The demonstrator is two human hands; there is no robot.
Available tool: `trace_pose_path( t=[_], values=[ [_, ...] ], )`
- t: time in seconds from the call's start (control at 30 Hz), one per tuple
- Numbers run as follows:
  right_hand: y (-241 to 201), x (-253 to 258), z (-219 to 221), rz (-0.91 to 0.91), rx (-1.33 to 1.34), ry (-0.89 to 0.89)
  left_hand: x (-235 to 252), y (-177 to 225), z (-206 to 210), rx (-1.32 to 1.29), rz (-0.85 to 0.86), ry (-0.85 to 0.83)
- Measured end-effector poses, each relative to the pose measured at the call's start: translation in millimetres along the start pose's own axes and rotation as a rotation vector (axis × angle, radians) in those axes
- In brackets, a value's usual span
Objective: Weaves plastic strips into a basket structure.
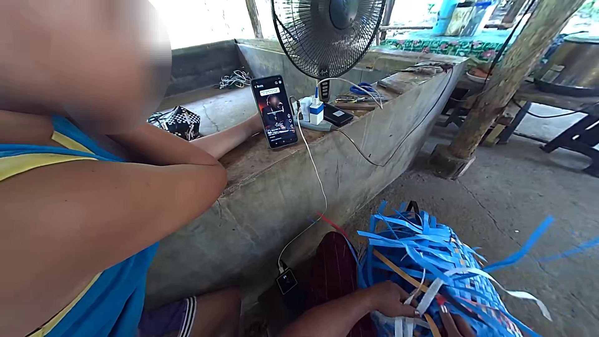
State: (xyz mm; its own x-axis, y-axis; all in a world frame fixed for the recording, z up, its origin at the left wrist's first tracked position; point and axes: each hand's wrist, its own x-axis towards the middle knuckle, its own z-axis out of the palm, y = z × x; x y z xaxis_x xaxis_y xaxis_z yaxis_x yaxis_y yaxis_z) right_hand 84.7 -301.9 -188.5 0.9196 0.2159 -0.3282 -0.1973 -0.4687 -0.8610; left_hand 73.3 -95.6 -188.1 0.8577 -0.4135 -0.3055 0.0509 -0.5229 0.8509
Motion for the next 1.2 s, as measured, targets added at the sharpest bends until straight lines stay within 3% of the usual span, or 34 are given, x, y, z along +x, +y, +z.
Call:
trace_pose_path(
  t=[0.1, 0.2, 0.33, 0.43, 0.57, 0.63, 0.73, 0.77, 0.83, 0.87, 0.93, 1.0, 1.07, 1.2],
  values=[
    [-13, 13, 0, -0.021, -0.101, 0.03, -3, 0, 0, 0.035, 0.017, -0.008],
    [-21, 14, 0, -0.173, -0.314, 0.08, -4, -1, -1, -0.002, -0.024, 0.015],
    [1, 4, 6, -0.723, -0.445, 0.136, -2, 0, -3, -0.072, -0.159, 0.017],
    [3, -2, 19, -0.936, -0.42, 0.051, -11, 4, 2, 0.088, -0.051, 0.111],
    [-6, 0, 24, -0.829, -0.371, 0.005, -39, -15, 13, 0.307, 0.267, 0.56],
    [-13, -1, 24, -0.777, -0.379, -0.011, -64, -17, 14, 0.212, 0.275, 0.701],
    [-20, 1, 25, -0.773, -0.383, -0.063, -113, 16, 9, -0.354, -0.045, 0.444],
    [-22, 2, 26, -0.767, -0.383, -0.077, -120, 23, 11, -0.528, -0.049, 0.399],
    [-28, 2, 26, -0.722, -0.398, -0.103, -116, 28, 23, -0.693, 0.153, 0.488],
    [-30, 2, 27, -0.703, -0.407, -0.107, -108, 29, 27, -0.623, 0.291, 0.576],
    [-34, -1, 26, -0.684, -0.414, -0.099, -81, 24, 28, -0.218, 0.462, 0.726],
    [-33, -2, 26, -0.69, -0.422, -0.087, -57, 20, 27, 0.157, 0.367, 0.757],
    [-32, -4, 23, -0.676, -0.456, -0.093, -41, 20, 27, 0.223, 0.236, 0.692],
    [-27, -8, 20, -0.683, -0.453, -0.11, -30, 11, 16, 0.054, 0.069, 0.494]
  ],
)
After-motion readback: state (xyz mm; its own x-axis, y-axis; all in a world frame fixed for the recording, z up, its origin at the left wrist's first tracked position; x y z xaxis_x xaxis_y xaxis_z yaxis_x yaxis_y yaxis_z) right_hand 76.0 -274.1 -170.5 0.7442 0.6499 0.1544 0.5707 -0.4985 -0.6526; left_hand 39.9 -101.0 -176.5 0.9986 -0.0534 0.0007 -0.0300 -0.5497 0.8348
